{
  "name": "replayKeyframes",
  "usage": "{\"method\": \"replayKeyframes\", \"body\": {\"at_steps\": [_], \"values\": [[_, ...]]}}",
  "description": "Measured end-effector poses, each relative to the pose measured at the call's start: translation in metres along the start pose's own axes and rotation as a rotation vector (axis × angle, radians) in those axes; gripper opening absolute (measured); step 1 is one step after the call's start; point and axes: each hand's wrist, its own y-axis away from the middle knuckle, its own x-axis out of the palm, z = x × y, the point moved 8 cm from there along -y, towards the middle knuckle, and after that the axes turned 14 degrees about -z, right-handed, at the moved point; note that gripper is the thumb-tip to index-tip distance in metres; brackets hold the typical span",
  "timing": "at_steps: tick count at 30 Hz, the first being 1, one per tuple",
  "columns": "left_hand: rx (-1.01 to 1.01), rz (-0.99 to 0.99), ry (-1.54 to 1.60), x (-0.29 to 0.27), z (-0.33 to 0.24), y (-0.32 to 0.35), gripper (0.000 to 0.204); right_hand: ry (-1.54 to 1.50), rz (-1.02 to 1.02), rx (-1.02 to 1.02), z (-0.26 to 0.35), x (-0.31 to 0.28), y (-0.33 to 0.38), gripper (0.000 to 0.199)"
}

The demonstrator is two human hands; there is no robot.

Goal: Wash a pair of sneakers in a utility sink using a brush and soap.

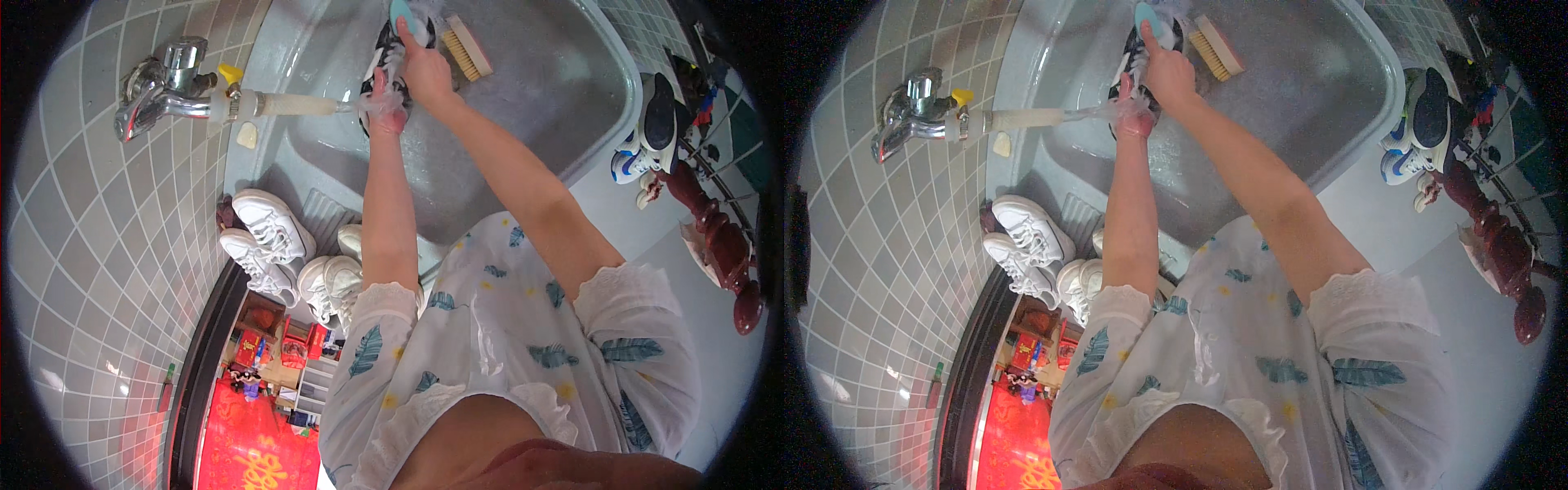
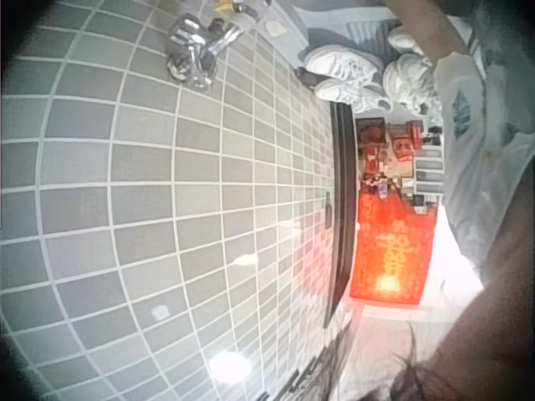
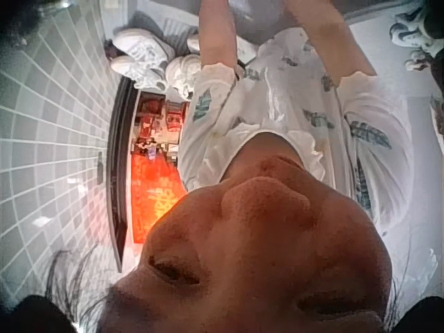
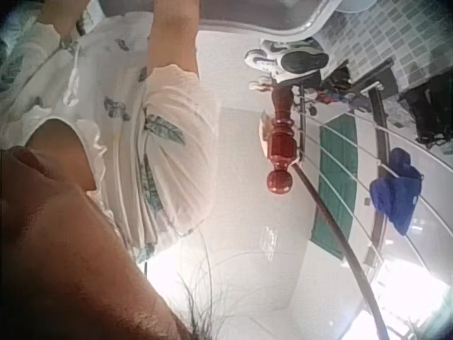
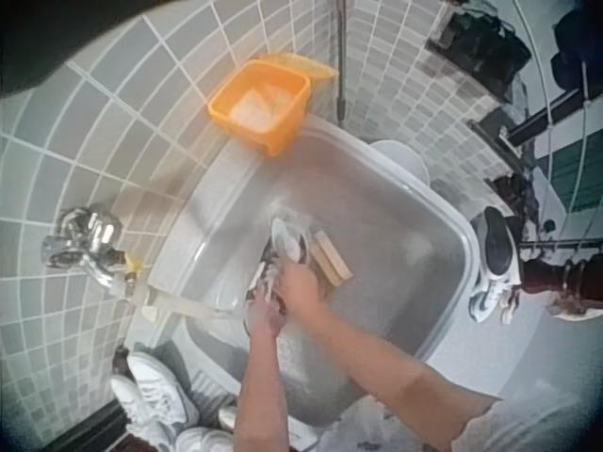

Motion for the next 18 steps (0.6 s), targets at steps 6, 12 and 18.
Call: {"method": "replayKeyframes", "body": {"at_steps": [6, 12, 18], "values": [[-0.058, -0.195, -0.078, -0.045, 0.001, -0.015, 0.058, -0.287, 0.14, -0.141, 0.013, 0.002, 0.117, 0.065], [-0.185, 0.009, 0.04, -0.002, 0.017, -0.005, 0.052, 0.039, 0.037, -0.005, -0.016, 0.009, 0.041, 0.073], [-0.128, -0.077, -0.053, -0.013, 0.015, -0.007, 0.053, -0.039, 0.095, -0.094, -0.005, 0.011, 0.036, 0.07]]}}
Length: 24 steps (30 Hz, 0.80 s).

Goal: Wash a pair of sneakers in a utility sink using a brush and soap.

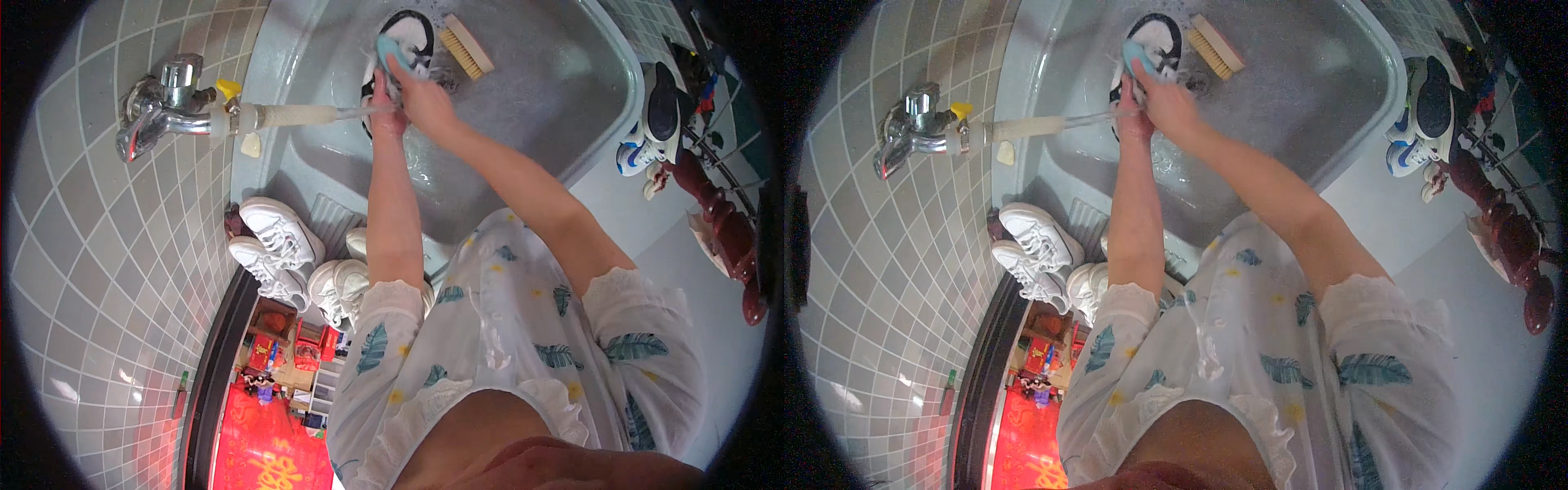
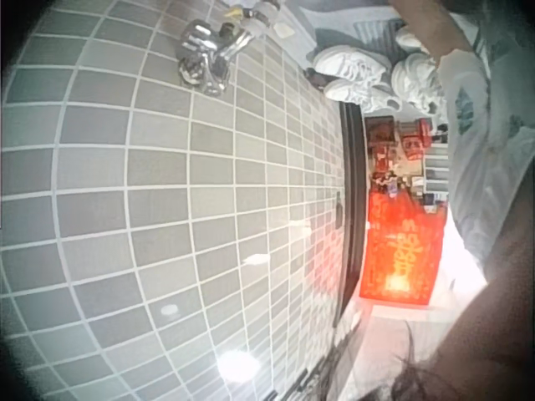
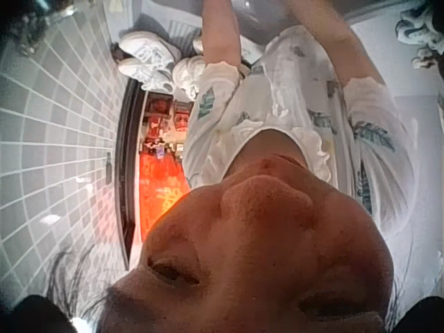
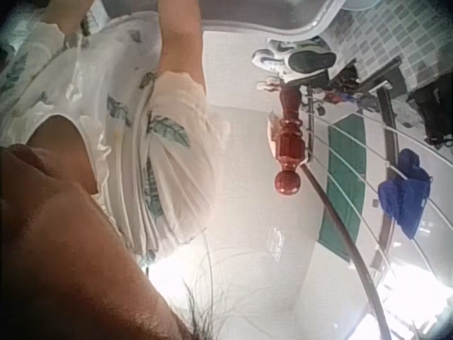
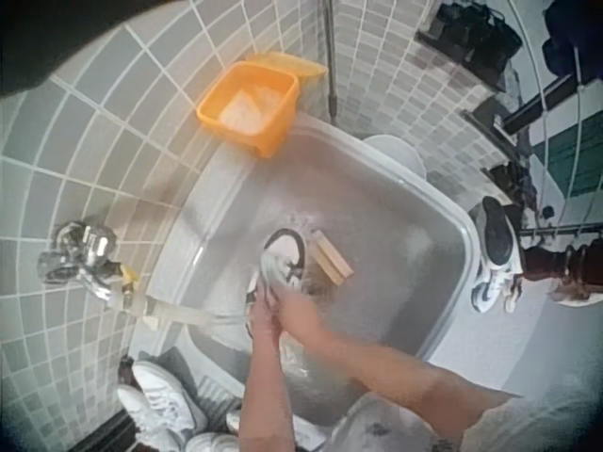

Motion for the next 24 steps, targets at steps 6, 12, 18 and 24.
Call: {"method": "replayKeyframes", "body": {"at_steps": [6, 12, 18, 24], "values": [[0.083, -0.016, 0.004, -0.02, -0.012, -0.01, 0.063, -0.06, 0.184, 0.038, 0.003, 0.007, 0.08, 0.07], [-0.105, 0.154, 0.064, 0.012, 0.001, -0.002, 0.068, 0.052, 0.141, 0.073, 0.01, 0.002, -0.016, 0.067], [0.097, 0.009, 0.044, -0.001, -0.013, 0.003, 0.065, -0.101, 0.046, -0.088, 0.001, -0.001, 0.05, 0.071], [-0.079, 0.023, 0.068, 0.005, 0.003, 0.011, 0.064, -0.004, 0.052, 0.001, -0.001, 0.002, 0.026, 0.069]]}}
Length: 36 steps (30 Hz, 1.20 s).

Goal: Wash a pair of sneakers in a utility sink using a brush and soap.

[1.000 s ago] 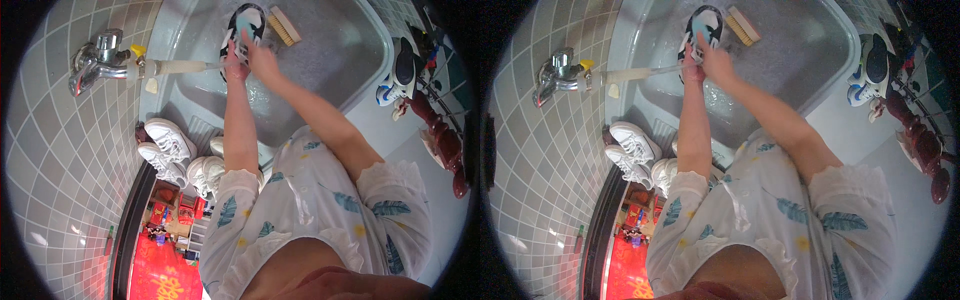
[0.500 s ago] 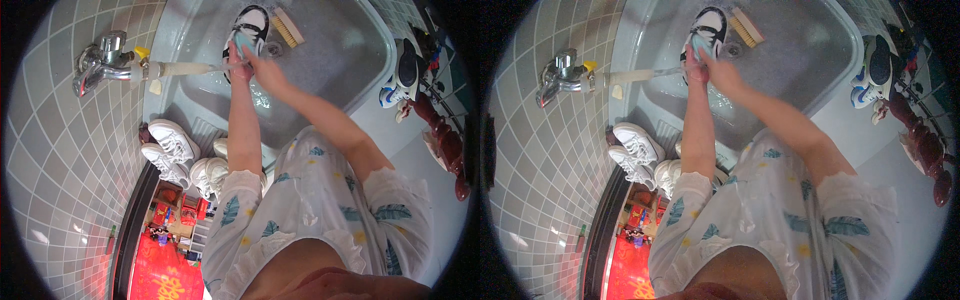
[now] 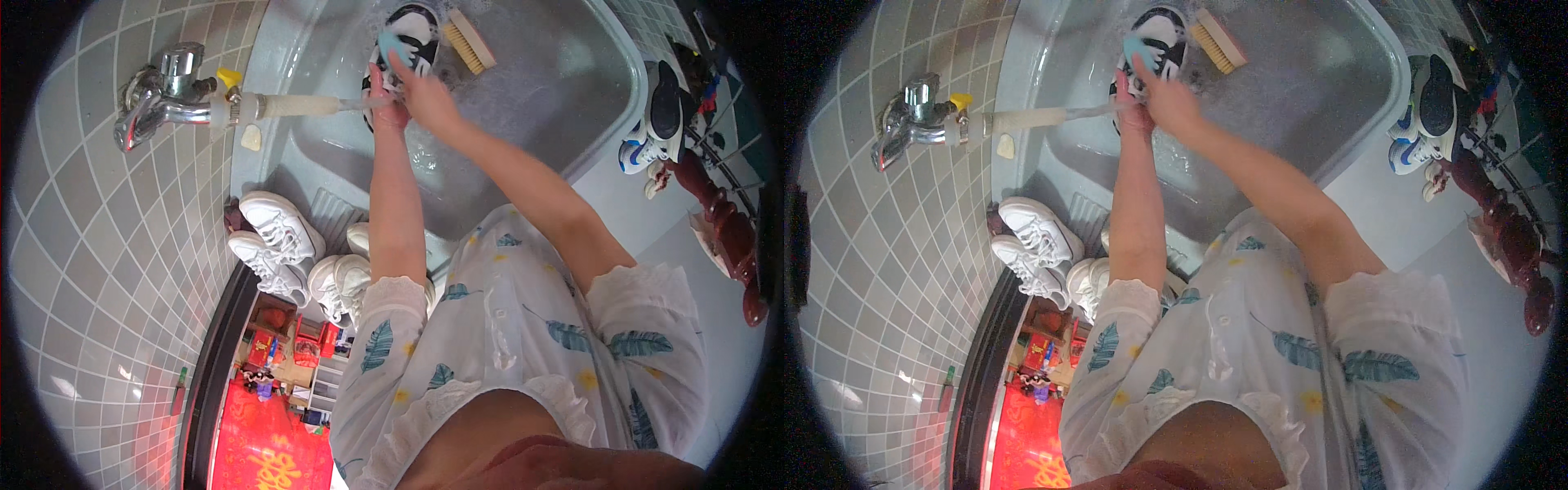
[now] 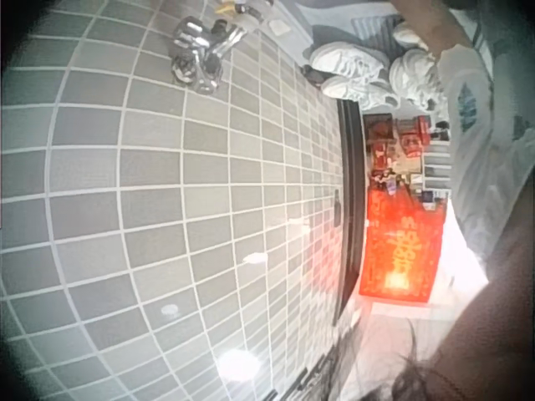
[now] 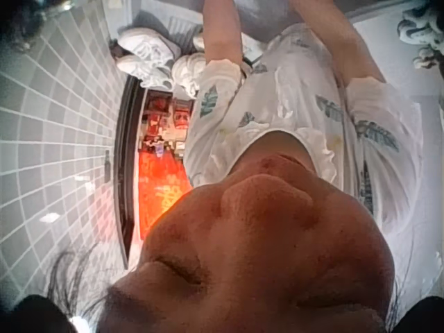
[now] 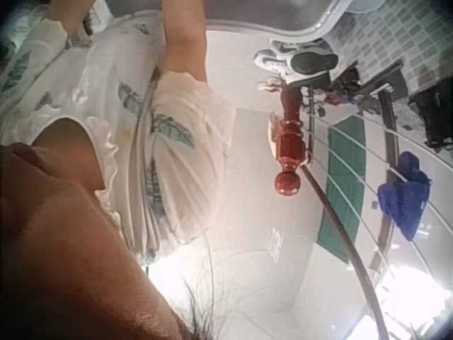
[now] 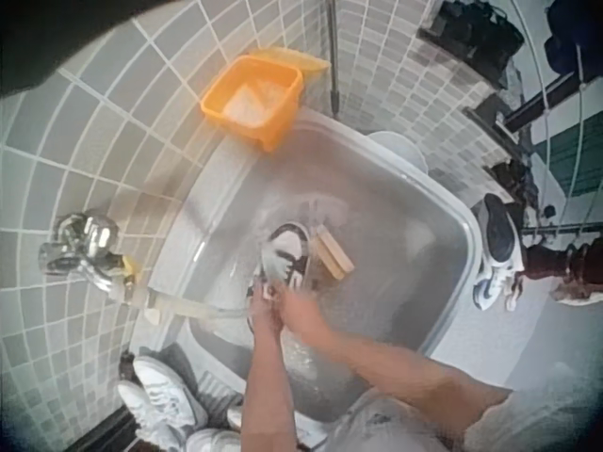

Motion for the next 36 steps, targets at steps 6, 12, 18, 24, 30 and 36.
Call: {"method": "replayKeyframes", "body": {"at_steps": [6, 12, 18, 24, 30, 36], "values": [[0.157, 0.036, -0.043, 0.015, -0.004, -0.009, 0.059, 0.021, -0.037, -0.023, -0.01, -0.009, -0.027, 0.072], [0.162, 0.004, -0.063, -0.003, -0.014, -0.01, 0.06, -0.102, -0.176, -0.077, 0.002, 0.001, 0.027, 0.07], [0.07, 0.011, -0.066, 0.013, -0.006, 0.0, 0.063, 0.095, -0.069, 0.037, -0.009, -0.005, -0.047, 0.071], [0.147, -0.058, -0.048, -0.024, -0.015, -0.029, 0.066, -0.205, -0.086, -0.12, 0.006, 0.008, 0.045, 0.07], [0.156, 0.098, -0.142, 0.017, -0.005, 0.001, 0.066, 0.035, -0.195, 0.148, -0.022, -0.011, -0.027, 0.067], [0.17, 0.055, -0.008, 0.006, -0.017, -0.008, 0.068, 0.08, 0.015, -0.03, -0.014, -0.002, -0.003, 0.067]]}}
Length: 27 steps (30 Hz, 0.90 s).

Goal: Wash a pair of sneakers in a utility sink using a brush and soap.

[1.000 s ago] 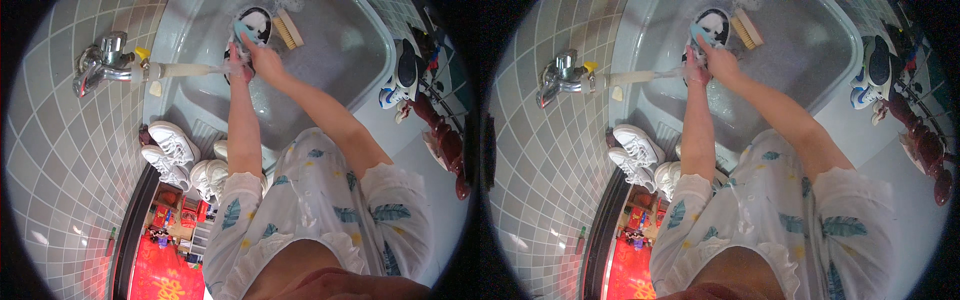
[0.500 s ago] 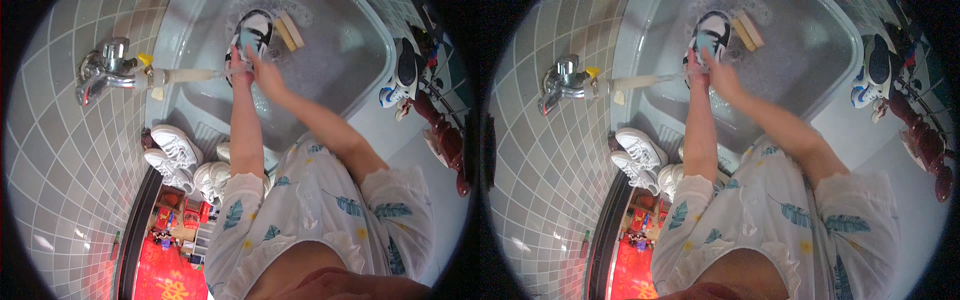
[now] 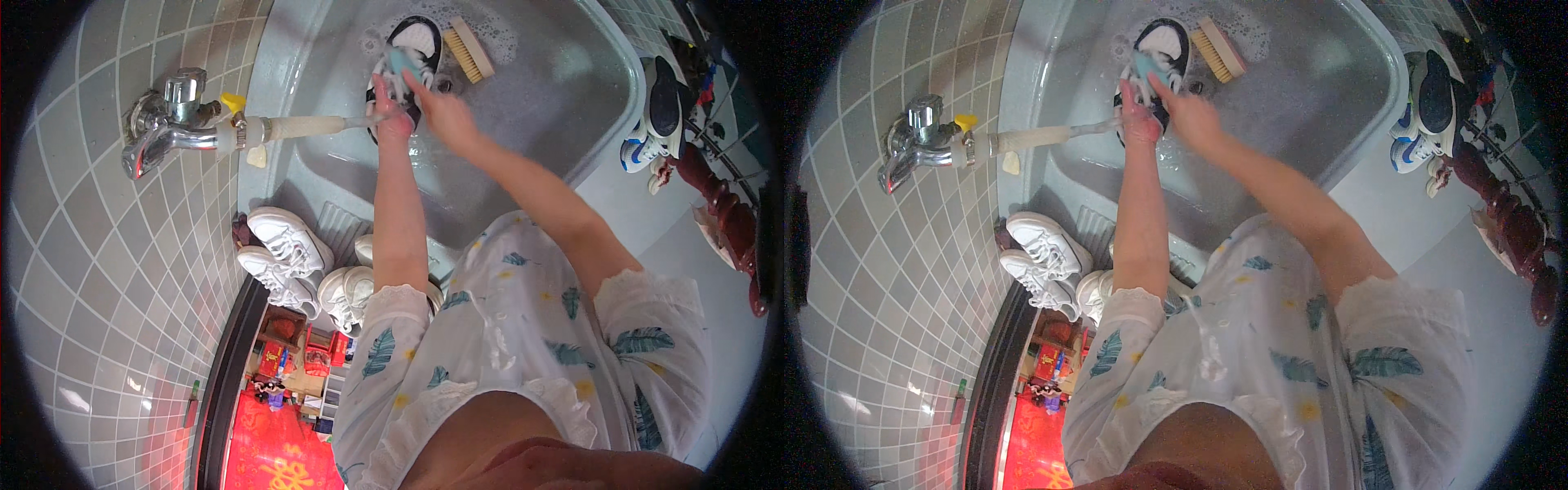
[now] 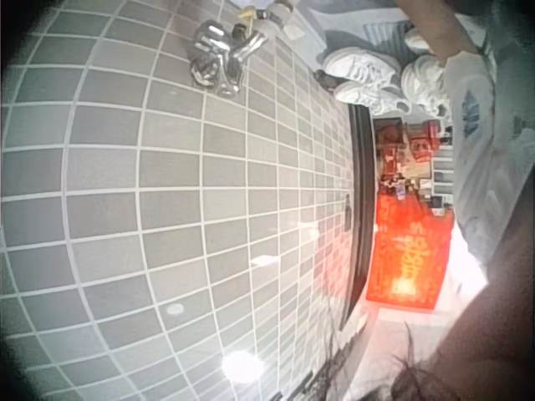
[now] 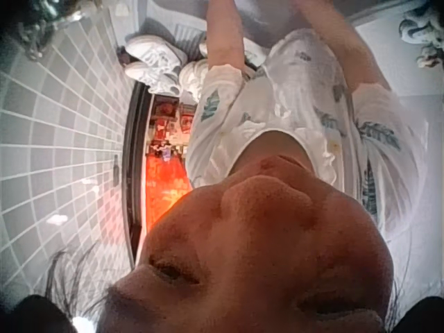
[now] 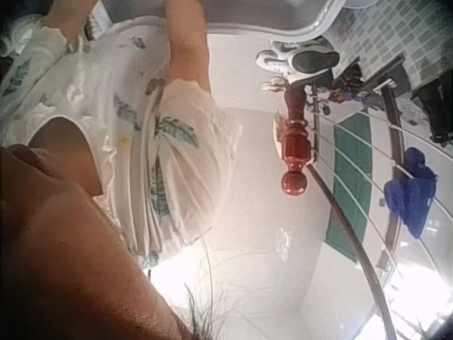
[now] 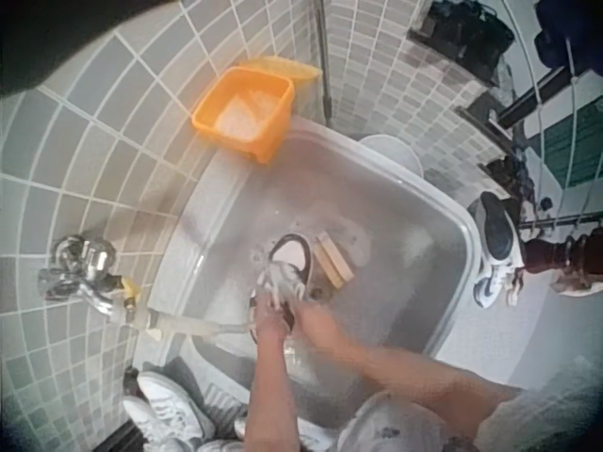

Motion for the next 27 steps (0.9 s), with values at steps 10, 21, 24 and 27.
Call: {"method": "replayKeyframes", "body": {"at_steps": [10, 21, 24, 27], "values": [[-0.011, -0.052, -0.088, -0.011, 0.0, 0.001, 0.071, 0.111, 0.161, -0.029, 0.031, -0.003, 0.022, 0.074], [-0.163, 0.037, 0.005, -0.003, 0.015, -0.011, 0.069, 0.076, 0.016, -0.039, 0.028, -0.005, -0.013, 0.071], [-0.158, 0.09, 0.003, -0.034, 0.007, -0.019, 0.067, 0.005, -0.049, 0.032, 0.04, 0.003, -0.027, 0.072], [0.084, -0.003, -0.05, -0.015, -0.002, -0.002, 0.068, -0.032, -0.024, -0.139, 0.033, -0.003, 0.063, 0.072]]}}
